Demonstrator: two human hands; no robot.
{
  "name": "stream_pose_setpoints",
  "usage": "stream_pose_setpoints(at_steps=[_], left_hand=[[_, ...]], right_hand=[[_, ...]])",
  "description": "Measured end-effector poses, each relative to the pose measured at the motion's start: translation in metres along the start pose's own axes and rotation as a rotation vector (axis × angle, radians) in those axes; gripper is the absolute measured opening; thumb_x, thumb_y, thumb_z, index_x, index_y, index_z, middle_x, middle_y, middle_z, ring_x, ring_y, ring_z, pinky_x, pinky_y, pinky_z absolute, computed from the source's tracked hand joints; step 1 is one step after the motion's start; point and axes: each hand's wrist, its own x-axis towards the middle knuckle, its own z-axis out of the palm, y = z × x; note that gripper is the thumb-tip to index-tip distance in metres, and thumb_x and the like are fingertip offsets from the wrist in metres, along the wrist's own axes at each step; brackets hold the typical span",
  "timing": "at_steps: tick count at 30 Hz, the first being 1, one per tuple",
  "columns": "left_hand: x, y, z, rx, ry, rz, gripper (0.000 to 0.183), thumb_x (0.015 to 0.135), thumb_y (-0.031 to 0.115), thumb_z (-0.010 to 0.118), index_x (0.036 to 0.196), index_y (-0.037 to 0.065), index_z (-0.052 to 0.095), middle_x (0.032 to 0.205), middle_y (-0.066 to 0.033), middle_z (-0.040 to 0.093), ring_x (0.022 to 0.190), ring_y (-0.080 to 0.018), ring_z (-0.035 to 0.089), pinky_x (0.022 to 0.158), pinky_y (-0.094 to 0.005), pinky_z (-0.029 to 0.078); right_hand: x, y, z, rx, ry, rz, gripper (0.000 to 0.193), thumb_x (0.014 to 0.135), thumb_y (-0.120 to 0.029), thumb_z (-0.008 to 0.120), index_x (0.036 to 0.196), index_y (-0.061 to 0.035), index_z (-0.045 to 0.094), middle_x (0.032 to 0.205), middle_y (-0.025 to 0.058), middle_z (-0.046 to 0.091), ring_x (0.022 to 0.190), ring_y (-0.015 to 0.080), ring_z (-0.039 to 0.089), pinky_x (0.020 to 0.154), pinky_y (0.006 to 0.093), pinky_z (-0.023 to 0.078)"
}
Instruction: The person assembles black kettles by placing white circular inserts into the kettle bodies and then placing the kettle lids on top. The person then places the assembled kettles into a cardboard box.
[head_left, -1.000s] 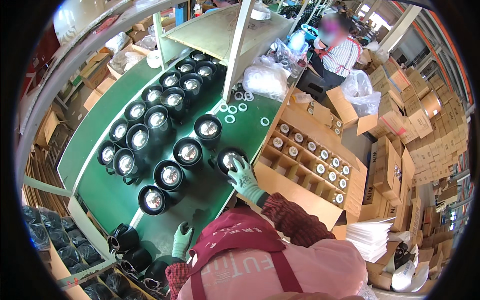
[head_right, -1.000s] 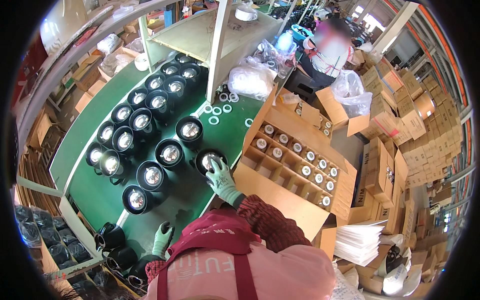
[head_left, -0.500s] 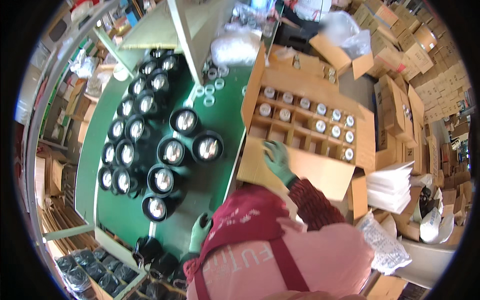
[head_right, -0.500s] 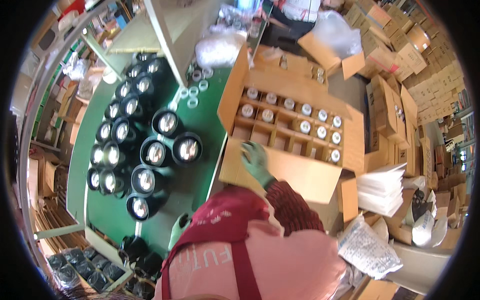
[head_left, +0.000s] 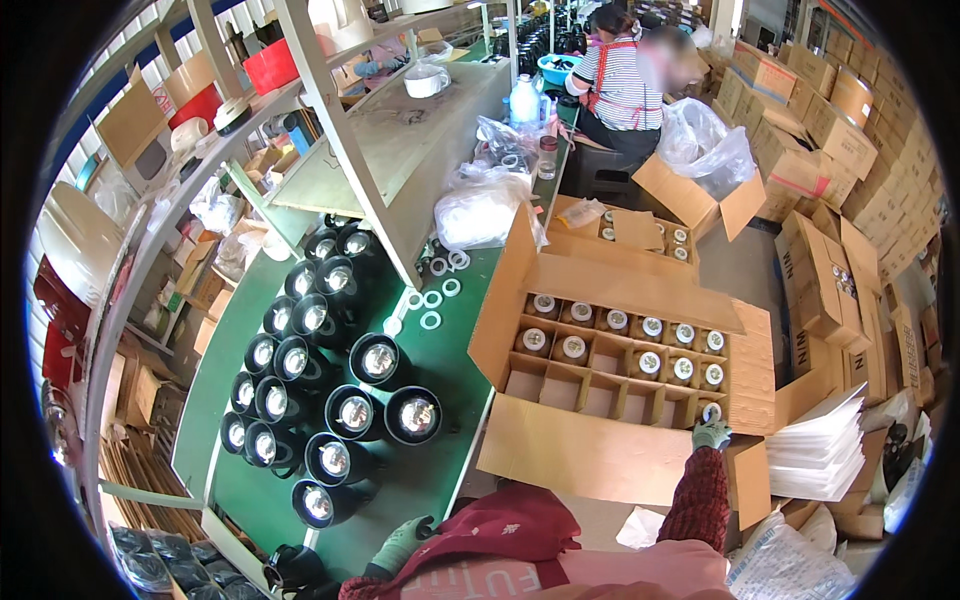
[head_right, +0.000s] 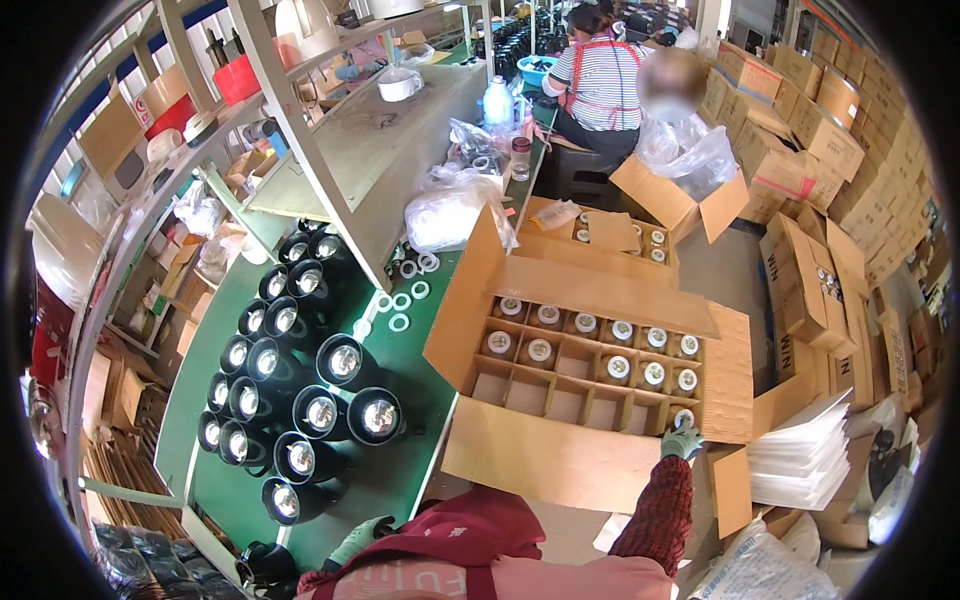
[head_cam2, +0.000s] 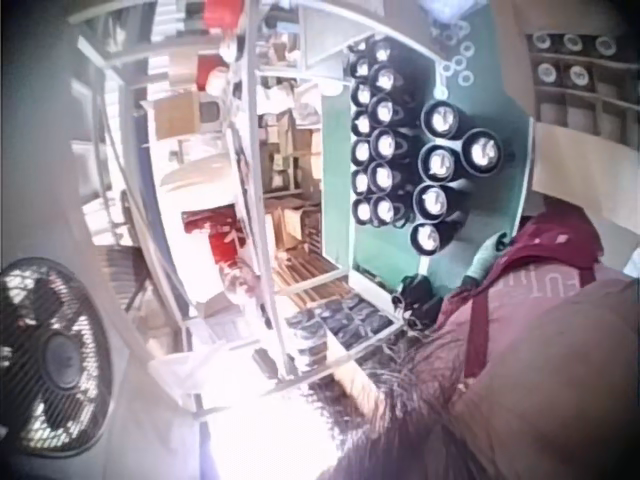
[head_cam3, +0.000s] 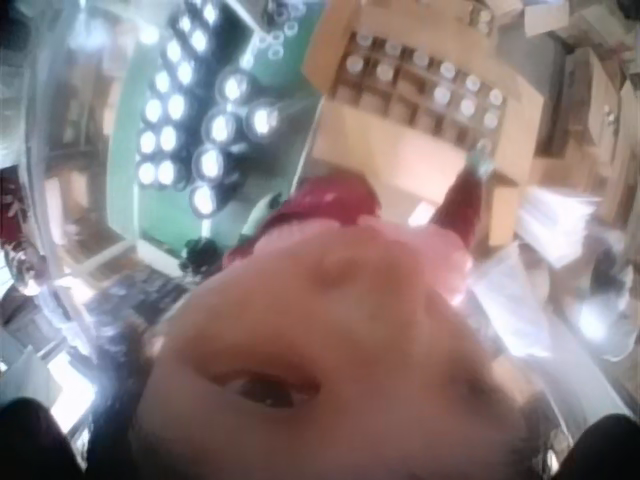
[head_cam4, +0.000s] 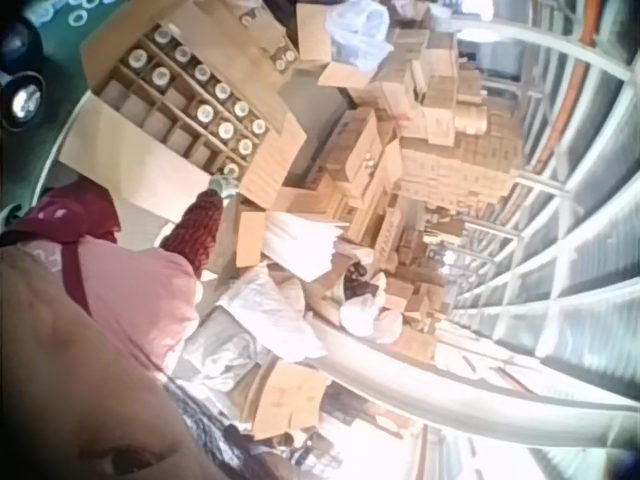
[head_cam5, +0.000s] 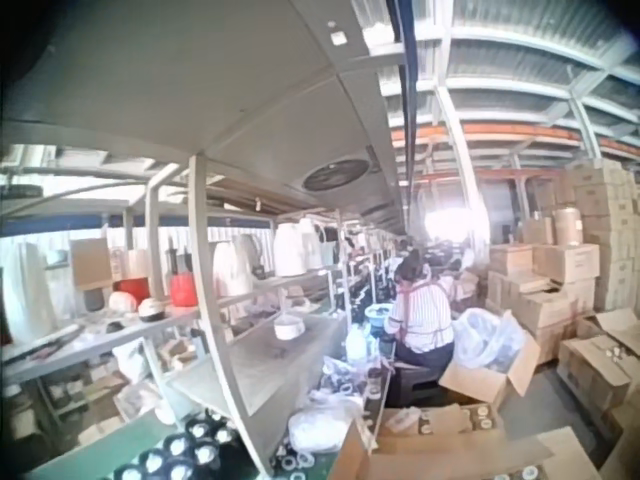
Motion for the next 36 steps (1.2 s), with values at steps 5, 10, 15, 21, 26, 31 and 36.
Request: stream_pose_setpoints(at_steps=[5, 10, 15, 21, 26, 31, 36], left_hand=[[0.008, 0.043, -0.004, 0.304, 0.030, 0.101, 0.056, 0.090, 0.041, 0.070, 0.134, 0.008, 0.061, 0.126, -0.0187, 0.066, 0.116, -0.0347, 0.064, 0.100, -0.0424, 0.050], [0.003, 0.097, -0.016, 0.328, 0.180, 0.332, 0.051, 0.089, 0.032, 0.073, 0.131, 0.006, 0.061, 0.114, -0.0174, 0.068, 0.105, -0.0350, 0.066, 0.091, -0.0436, 0.052], [0.023, 0.151, -0.016, 0.220, 0.347, 0.738, 0.057, 0.083, 0.020, 0.078, 0.133, 0.006, 0.057, 0.122, -0.0196, 0.063, 0.109, -0.0400, 0.061, 0.094, -0.0459, 0.050], [-0.003, 0.185, -0.014, 0.173, 0.538, 0.767, 0.111, 0.067, 0.035, 0.091, 0.154, 0.001, 0.031, 0.150, -0.0251, 0.038, 0.136, -0.0446, 0.041, 0.110, -0.0507, 0.039], [-0.052, 0.131, -0.021, 0.028, 0.765, 0.541, 0.118, 0.062, 0.033, 0.092, 0.157, 0.007, 0.027, 0.141, -0.0229, 0.045, 0.128, -0.0431, 0.047, 0.105, -0.0497, 0.045], [-0.092, 0.096, -0.014, -0.473, 1.071, 0.436, 0.131, 0.063, 0.025, 0.096, 0.160, 0.001, 0.011, 0.146, -0.0190, 0.039, 0.138, -0.0315, 0.043, 0.116, -0.0400, 0.034], [-0.120, 0.076, -0.039, -0.410, 0.938, 0.491, 0.123, 0.066, 0.025, 0.094, 0.159, 0.001, 0.017, 0.154, -0.0211, 0.032, 0.143, -0.0371, 0.035, 0.119, -0.0427, 0.031]], right_hand=[[0.044, 0.015, 0.018, -0.055, -0.044, 0.165, 0.050, 0.088, -0.048, 0.065, 0.132, -0.0242, 0.061, 0.125, 0.0120, 0.057, 0.116, 0.0365, 0.049, 0.094, 0.0512, 0.042], [-0.057, 0.007, -0.090, 0.260, 0.483, -0.216, 0.044, 0.087, -0.027, 0.070, 0.130, -0.0215, 0.061, 0.111, 0.0163, 0.050, 0.105, 0.0390, 0.047, 0.088, 0.0519, 0.040], [-0.170, -0.033, -0.122, 0.573, 0.694, -0.838, 0.056, 0.083, -0.017, 0.071, 0.137, -0.0110, 0.056, 0.116, 0.0186, 0.050, 0.108, 0.0394, 0.045, 0.093, 0.0534, 0.037], [-0.334, -0.129, -0.168, 0.959, -0.026, -1.512, 0.031, 0.083, -0.018, 0.071, 0.110, -0.0055, 0.062, 0.108, 0.0173, 0.054, 0.105, 0.0383, 0.046, 0.092, 0.0509, 0.035], [-0.406, -0.172, -0.217, 0.716, -0.303, -1.975, 0.047, 0.080, -0.013, 0.069, 0.125, -0.0044, 0.059, 0.116, 0.0183, 0.054, 0.109, 0.0389, 0.050, 0.097, 0.0498, 0.039], [-0.462, -0.206, -0.204, 1.096, -1.279, -1.503, 0.065, 0.097, -0.004, 0.054, 0.156, -0.0036, 0.027, 0.134, 0.0135, 0.051, 0.121, 0.0249, 0.052, 0.107, 0.0388, 0.043], [-0.464, -0.246, -0.117, 0.614, -2.080, -1.502, 0.053, 0.106, -0.029, 0.049, 0.149, -0.0020, 0.036, 0.144, 0.0135, 0.051, 0.125, 0.0269, 0.055, 0.109, 0.0412, 0.045]])
